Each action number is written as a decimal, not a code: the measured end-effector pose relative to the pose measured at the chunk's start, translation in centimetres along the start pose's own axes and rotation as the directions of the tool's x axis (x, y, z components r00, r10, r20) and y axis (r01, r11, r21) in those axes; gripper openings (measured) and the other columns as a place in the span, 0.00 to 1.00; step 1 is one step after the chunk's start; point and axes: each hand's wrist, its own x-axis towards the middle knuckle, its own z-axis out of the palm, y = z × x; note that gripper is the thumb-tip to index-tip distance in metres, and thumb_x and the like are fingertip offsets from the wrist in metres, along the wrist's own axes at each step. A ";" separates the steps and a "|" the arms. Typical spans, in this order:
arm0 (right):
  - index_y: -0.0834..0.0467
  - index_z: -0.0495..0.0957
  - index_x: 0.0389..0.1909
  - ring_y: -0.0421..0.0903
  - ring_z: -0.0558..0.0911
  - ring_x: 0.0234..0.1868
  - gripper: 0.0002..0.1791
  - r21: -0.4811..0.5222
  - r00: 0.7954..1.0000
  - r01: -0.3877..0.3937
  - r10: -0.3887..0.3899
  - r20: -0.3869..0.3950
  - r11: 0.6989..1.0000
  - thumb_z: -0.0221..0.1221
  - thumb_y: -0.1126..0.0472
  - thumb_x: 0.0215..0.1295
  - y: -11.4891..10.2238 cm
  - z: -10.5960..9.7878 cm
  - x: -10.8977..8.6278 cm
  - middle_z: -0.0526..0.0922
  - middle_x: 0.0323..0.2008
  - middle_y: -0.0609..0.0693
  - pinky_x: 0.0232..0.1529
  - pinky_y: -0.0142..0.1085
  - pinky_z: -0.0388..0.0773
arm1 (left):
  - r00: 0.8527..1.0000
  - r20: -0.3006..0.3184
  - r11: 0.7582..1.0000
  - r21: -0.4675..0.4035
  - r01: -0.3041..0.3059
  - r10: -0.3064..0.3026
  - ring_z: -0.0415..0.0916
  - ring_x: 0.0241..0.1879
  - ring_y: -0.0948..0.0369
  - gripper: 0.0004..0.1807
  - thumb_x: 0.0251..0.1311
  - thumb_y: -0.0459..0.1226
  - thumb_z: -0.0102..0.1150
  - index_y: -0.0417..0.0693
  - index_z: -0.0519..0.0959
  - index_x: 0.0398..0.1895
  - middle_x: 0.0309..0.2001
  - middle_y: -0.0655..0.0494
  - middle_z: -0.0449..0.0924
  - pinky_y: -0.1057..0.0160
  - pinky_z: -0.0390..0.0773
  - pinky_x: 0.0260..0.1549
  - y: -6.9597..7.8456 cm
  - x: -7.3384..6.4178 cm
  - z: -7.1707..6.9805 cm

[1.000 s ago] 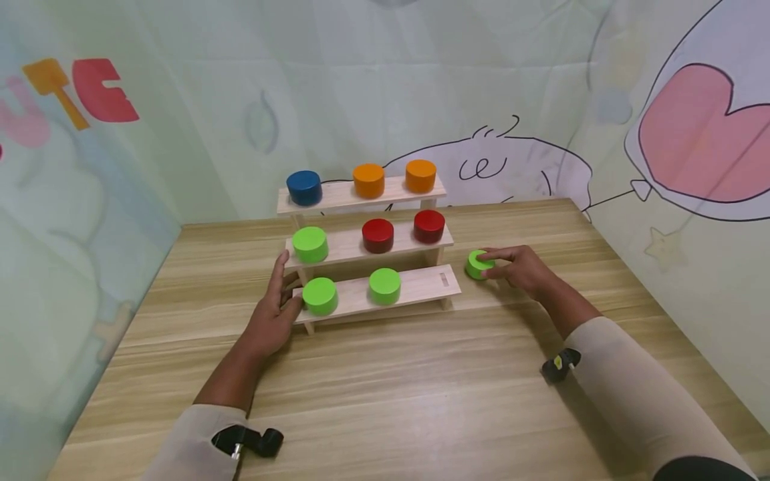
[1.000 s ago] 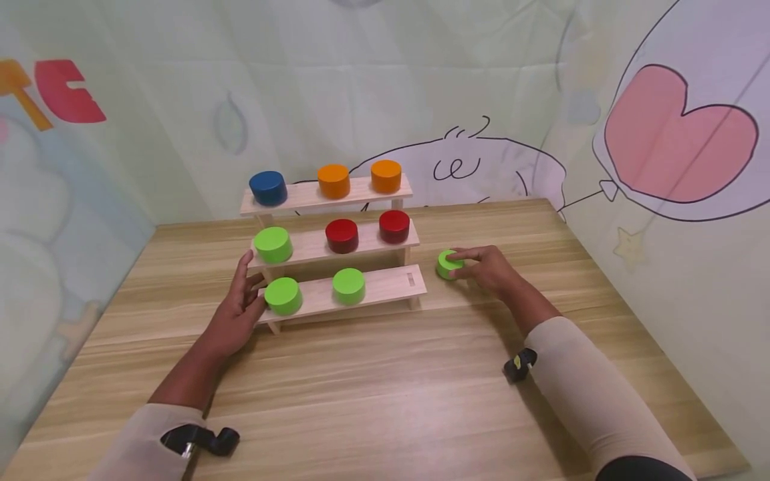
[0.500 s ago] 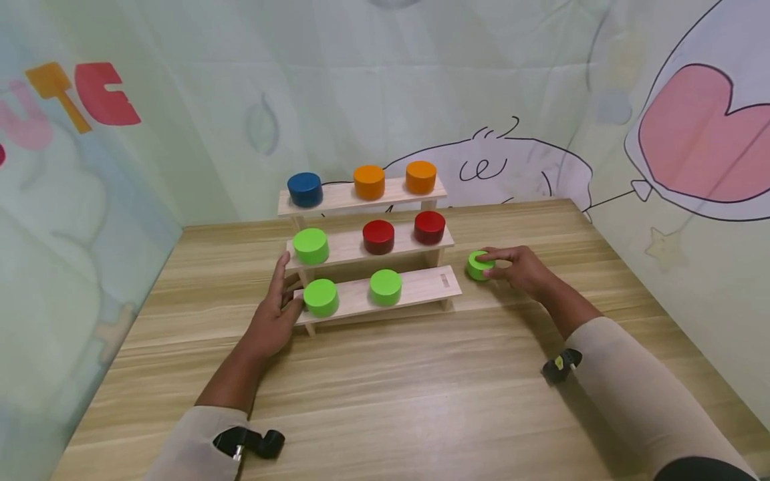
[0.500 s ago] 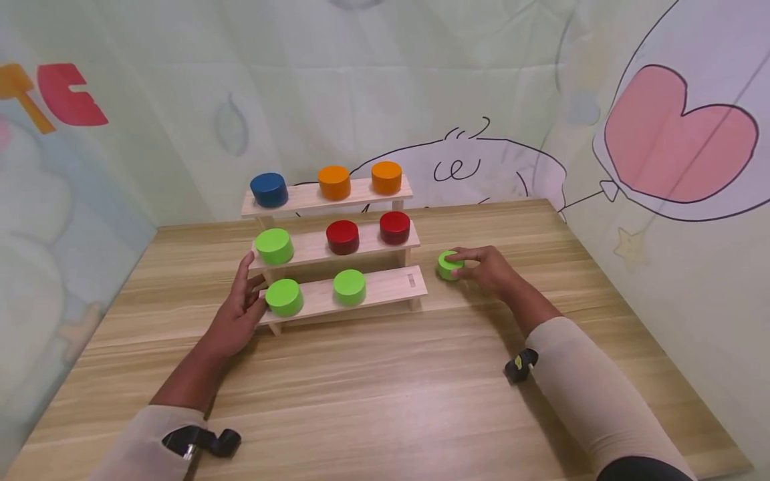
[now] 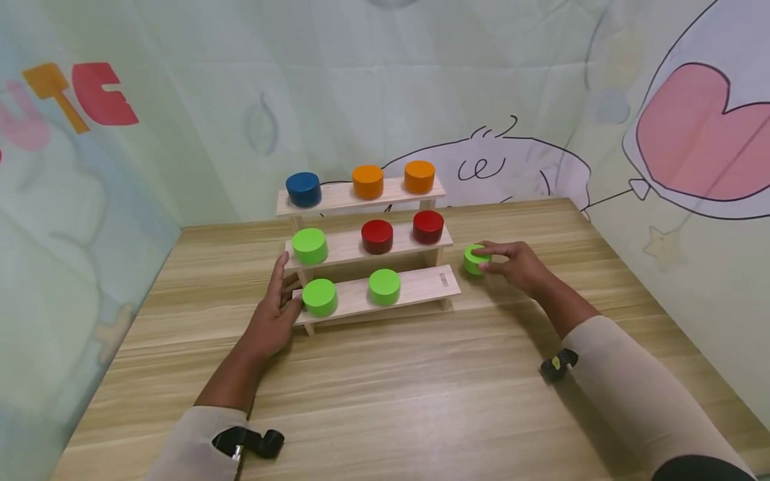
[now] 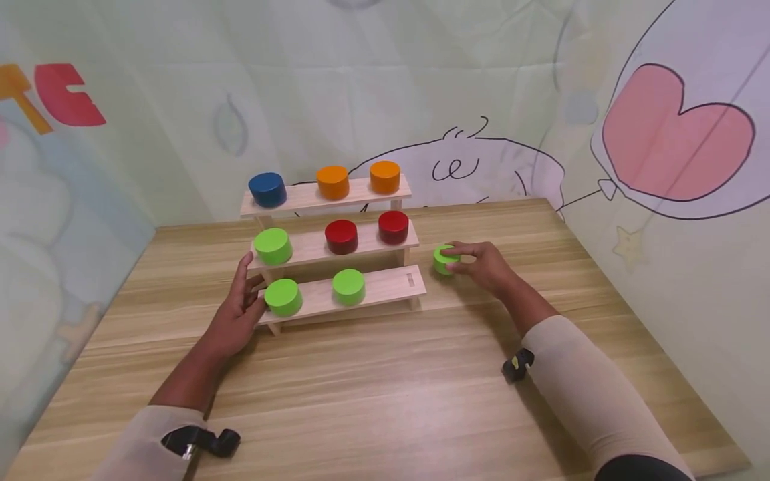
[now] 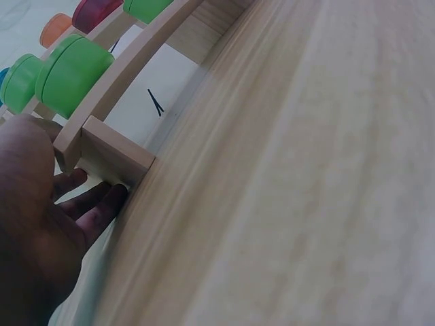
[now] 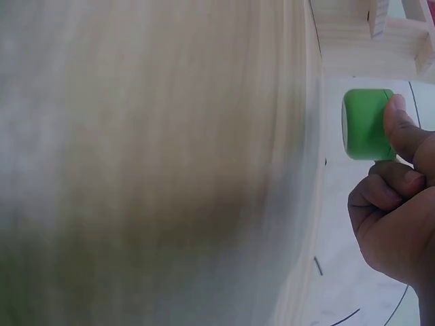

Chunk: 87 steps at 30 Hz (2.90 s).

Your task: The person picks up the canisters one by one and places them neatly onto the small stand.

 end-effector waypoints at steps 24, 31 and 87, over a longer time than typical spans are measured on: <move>0.61 0.84 0.68 0.56 0.67 0.85 0.23 0.185 0.923 0.077 0.001 -0.386 0.980 0.70 0.63 0.74 -5.2 2.8 -3.2 0.73 0.79 0.60 0.55 0.14 0.76 | 1.000 0.002 1.000 -0.021 -0.007 0.007 0.58 0.84 0.32 0.48 0.84 0.36 0.44 0.85 0.29 0.88 0.85 0.31 0.55 0.27 0.58 0.80 -0.2 -0.1 -0.1; 0.61 0.83 0.69 0.50 0.67 0.85 0.24 0.305 0.912 0.086 0.048 -0.408 0.948 0.69 0.65 0.74 -6.8 3.7 -4.4 0.74 0.79 0.57 0.67 0.22 0.75 | 1.000 0.003 1.000 -0.023 -0.003 0.003 0.57 0.84 0.33 0.48 0.84 0.37 0.44 0.86 0.29 0.88 0.86 0.32 0.54 0.27 0.56 0.80 -0.2 -0.1 -0.1; 0.65 0.90 0.56 0.56 0.69 0.84 0.20 0.381 0.978 -0.099 0.161 -0.133 0.919 0.77 0.66 0.64 -8.4 8.4 -5.1 0.79 0.75 0.57 0.87 0.52 0.59 | 1.000 0.004 1.000 -0.020 -0.018 0.018 0.59 0.83 0.32 0.47 0.86 0.37 0.43 0.85 0.29 0.88 0.86 0.31 0.54 0.28 0.60 0.79 -0.2 -0.1 0.0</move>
